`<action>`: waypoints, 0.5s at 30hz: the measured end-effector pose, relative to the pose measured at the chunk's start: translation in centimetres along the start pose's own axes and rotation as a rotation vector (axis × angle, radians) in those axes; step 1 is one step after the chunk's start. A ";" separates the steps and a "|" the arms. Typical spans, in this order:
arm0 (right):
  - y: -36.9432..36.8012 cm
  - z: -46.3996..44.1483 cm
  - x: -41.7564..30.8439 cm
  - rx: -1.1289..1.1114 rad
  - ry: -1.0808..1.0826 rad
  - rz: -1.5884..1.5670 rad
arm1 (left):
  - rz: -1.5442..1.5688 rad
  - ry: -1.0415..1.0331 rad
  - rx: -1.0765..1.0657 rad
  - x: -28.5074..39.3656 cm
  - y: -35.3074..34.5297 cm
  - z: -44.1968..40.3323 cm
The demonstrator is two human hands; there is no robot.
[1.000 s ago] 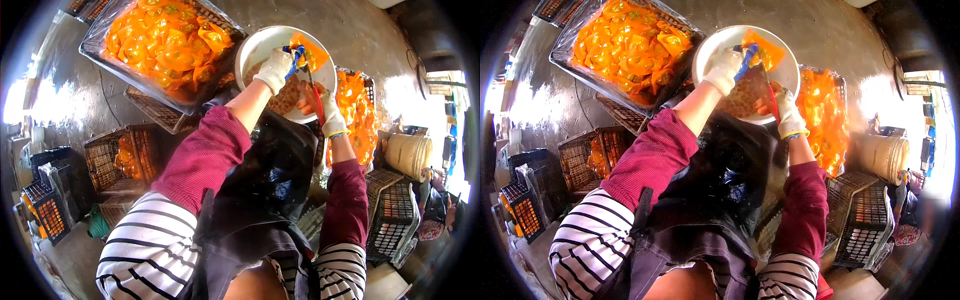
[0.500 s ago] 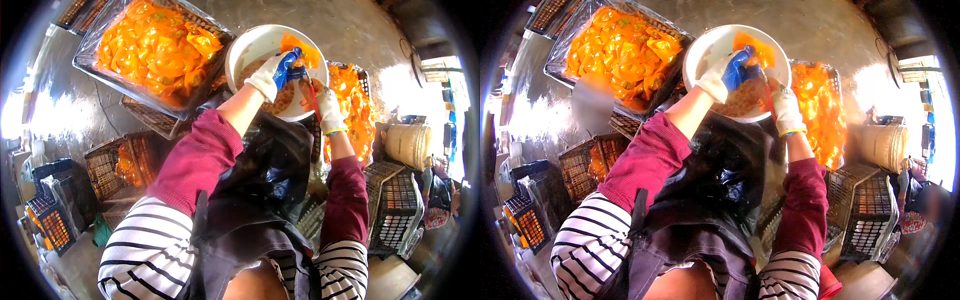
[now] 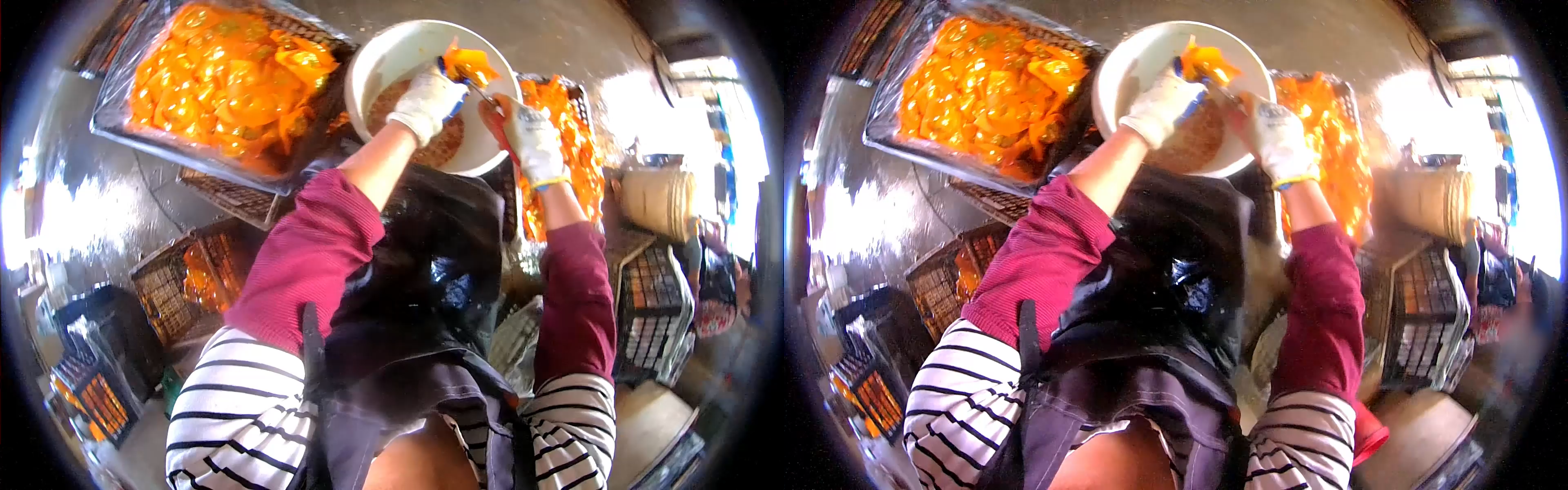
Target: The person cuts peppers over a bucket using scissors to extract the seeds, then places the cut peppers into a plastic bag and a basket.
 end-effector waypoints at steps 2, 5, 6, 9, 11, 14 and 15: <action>-1.0 0.5 0.6 0.170 0.091 0.149 | -0.135 -0.065 0.000 -1.7 -0.4 -1.0; -1.6 1.1 1.4 -0.051 -0.056 -0.054 | -0.304 -0.086 -0.053 -1.5 -1.0 -0.7; -1.5 1.3 1.6 -0.119 -0.092 -0.050 | -0.376 -0.079 -0.101 -2.8 -1.1 -0.9; 1.6 3.6 3.9 -0.169 -0.453 -0.853 | -0.511 0.086 -0.175 -4.4 -1.6 -1.1; 0.7 4.6 8.6 0.148 -0.233 -0.567 | -0.377 0.235 -0.244 -4.4 -1.1 -0.9; 2.6 8.6 11.1 0.272 -0.292 -0.676 | -0.198 0.188 -0.225 -13.5 0.6 -6.3; 3.9 10.3 11.2 0.266 -0.364 -0.813 | -0.064 0.201 -0.246 -10.1 0.6 -4.0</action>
Point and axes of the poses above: each hand's wrist, its own z-axis away from the middle knuckle, its own y-axis out of the back of the hand, x = y × z, the point moved 4 cm from there along -z, towards the middle knuckle, and after that the axes turned 14 degrees about z, right-handed, at the moved point
